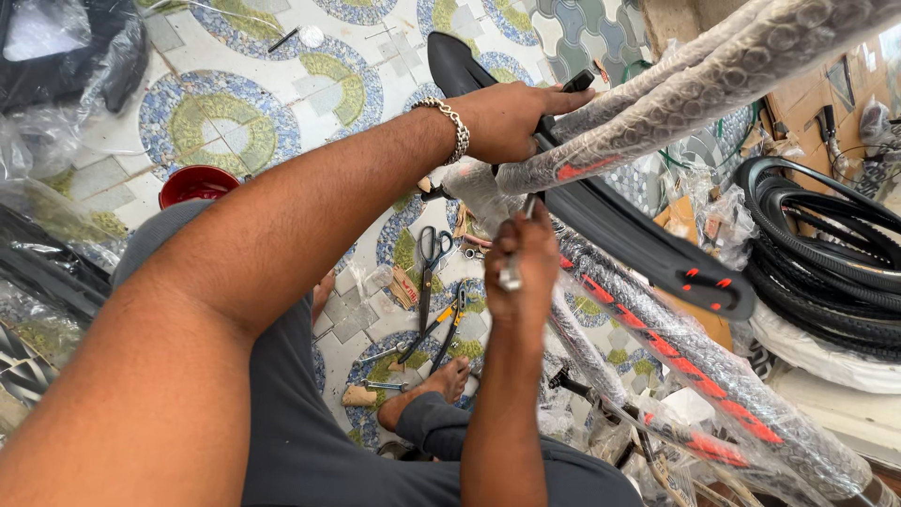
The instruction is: The person is assembling a bicycle, specifically tightening a bolt on the handlebar stem using a wrench. The bicycle frame is wrapped in protective bubble wrap, and various tools are scattered on the floor nearby.
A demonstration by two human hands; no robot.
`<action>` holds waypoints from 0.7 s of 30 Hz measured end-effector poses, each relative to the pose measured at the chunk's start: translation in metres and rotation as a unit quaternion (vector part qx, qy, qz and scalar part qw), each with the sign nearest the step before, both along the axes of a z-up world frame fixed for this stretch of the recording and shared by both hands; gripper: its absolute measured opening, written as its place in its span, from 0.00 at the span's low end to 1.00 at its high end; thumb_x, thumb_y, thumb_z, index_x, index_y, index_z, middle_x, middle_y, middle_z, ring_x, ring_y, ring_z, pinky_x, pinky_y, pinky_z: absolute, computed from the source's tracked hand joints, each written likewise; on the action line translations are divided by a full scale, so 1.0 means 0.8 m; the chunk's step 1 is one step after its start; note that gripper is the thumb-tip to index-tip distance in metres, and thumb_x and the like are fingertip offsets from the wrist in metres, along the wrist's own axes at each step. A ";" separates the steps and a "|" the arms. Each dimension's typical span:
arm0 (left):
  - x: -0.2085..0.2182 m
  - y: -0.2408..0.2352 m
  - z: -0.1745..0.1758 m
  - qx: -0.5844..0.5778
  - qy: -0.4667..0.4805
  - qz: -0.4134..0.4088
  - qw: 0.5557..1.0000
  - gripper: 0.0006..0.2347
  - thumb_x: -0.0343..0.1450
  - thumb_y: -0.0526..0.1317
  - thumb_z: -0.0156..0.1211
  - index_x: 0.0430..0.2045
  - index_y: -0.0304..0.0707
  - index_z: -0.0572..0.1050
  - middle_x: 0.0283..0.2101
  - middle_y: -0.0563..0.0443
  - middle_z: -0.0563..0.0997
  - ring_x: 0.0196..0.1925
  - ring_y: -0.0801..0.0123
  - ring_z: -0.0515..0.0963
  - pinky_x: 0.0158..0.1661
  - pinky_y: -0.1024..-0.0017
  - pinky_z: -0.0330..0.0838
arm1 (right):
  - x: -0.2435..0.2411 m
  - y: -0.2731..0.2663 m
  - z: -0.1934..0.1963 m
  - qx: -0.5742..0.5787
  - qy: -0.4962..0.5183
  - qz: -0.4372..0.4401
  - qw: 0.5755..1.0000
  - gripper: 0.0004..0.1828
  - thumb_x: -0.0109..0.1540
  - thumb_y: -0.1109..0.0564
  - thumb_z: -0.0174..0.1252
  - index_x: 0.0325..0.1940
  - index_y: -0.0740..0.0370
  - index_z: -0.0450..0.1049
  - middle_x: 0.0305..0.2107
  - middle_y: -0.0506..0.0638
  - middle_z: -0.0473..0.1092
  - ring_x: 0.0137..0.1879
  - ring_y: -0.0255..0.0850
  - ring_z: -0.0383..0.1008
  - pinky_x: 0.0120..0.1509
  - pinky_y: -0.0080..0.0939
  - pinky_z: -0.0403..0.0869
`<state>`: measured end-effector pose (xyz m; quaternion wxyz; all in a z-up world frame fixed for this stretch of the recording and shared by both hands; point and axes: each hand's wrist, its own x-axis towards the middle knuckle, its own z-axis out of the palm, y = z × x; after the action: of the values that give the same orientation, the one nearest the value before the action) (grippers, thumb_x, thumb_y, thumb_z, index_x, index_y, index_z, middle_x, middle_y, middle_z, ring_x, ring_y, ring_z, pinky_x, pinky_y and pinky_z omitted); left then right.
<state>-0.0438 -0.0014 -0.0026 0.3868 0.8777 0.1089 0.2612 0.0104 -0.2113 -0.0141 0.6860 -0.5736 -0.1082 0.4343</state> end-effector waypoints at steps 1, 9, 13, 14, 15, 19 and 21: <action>-0.001 0.002 -0.002 -0.005 0.013 -0.007 1.000 0.39 0.64 0.33 0.64 0.73 0.54 0.55 0.65 0.35 0.70 0.48 0.47 0.83 0.49 0.59 0.77 | -0.016 0.003 -0.011 -0.031 -0.078 -0.020 0.996 0.34 0.67 0.63 0.48 0.78 0.61 0.49 0.18 0.43 0.63 0.18 0.28 0.62 0.16 0.29 0.64; -0.010 0.001 -0.003 -0.015 0.015 -0.022 1.000 0.39 0.66 0.31 0.60 0.74 0.55 0.50 0.72 0.43 0.66 0.50 0.50 0.84 0.49 0.60 0.78 | 0.001 -0.006 0.007 0.070 0.061 0.022 0.995 0.35 0.70 0.61 0.46 0.79 0.68 0.42 0.19 0.43 0.61 0.17 0.30 0.59 0.16 0.30 0.60; -0.011 -0.006 0.004 -0.005 0.061 -0.016 0.998 0.40 0.66 0.30 0.60 0.75 0.57 0.49 0.71 0.38 0.64 0.48 0.50 0.84 0.51 0.61 0.78 | -0.032 0.004 -0.006 -0.089 -0.168 0.019 0.982 0.38 0.66 0.61 0.44 0.80 0.59 0.41 0.16 0.44 0.61 0.16 0.30 0.59 0.16 0.31 0.62; -0.011 -0.005 0.007 -0.007 0.085 -0.013 0.996 0.41 0.65 0.28 0.57 0.75 0.58 0.49 0.72 0.36 0.61 0.46 0.49 0.85 0.49 0.61 0.79 | -0.034 0.005 -0.006 -0.072 -0.176 0.025 0.981 0.38 0.67 0.61 0.44 0.81 0.61 0.42 0.16 0.44 0.61 0.16 0.30 0.59 0.17 0.32 0.63; -0.012 -0.004 0.007 -0.008 0.086 -0.006 0.996 0.40 0.66 0.29 0.58 0.75 0.59 0.49 0.73 0.37 0.61 0.45 0.49 0.85 0.48 0.60 0.79 | -0.038 0.002 -0.008 -0.057 -0.182 0.033 0.981 0.37 0.68 0.61 0.45 0.81 0.63 0.43 0.16 0.43 0.61 0.17 0.30 0.59 0.17 0.32 0.63; -0.003 -0.005 -0.010 0.027 0.012 0.001 1.000 0.40 0.65 0.31 0.62 0.75 0.56 0.53 0.71 0.35 0.65 0.49 0.47 0.83 0.50 0.59 0.78 | -0.045 -0.010 -0.031 -0.171 -0.407 0.071 0.895 0.39 0.69 0.61 0.43 0.83 0.61 0.37 0.17 0.46 0.66 0.20 0.33 0.65 0.22 0.37 0.67; 0.003 -0.001 -0.009 0.034 -0.007 0.004 0.999 0.40 0.64 0.32 0.65 0.74 0.54 0.54 0.69 0.33 0.67 0.49 0.48 0.83 0.50 0.59 0.78 | -0.046 -0.014 -0.046 -0.194 -0.563 0.069 0.801 0.41 0.70 0.61 0.44 0.83 0.61 0.33 0.18 0.49 0.69 0.23 0.36 0.69 0.28 0.42 0.67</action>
<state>-0.0414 -0.0026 -0.0099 0.3567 0.8878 0.1011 0.2728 -0.0261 -0.2228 -0.0511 0.3474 -0.8290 -0.4282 0.0935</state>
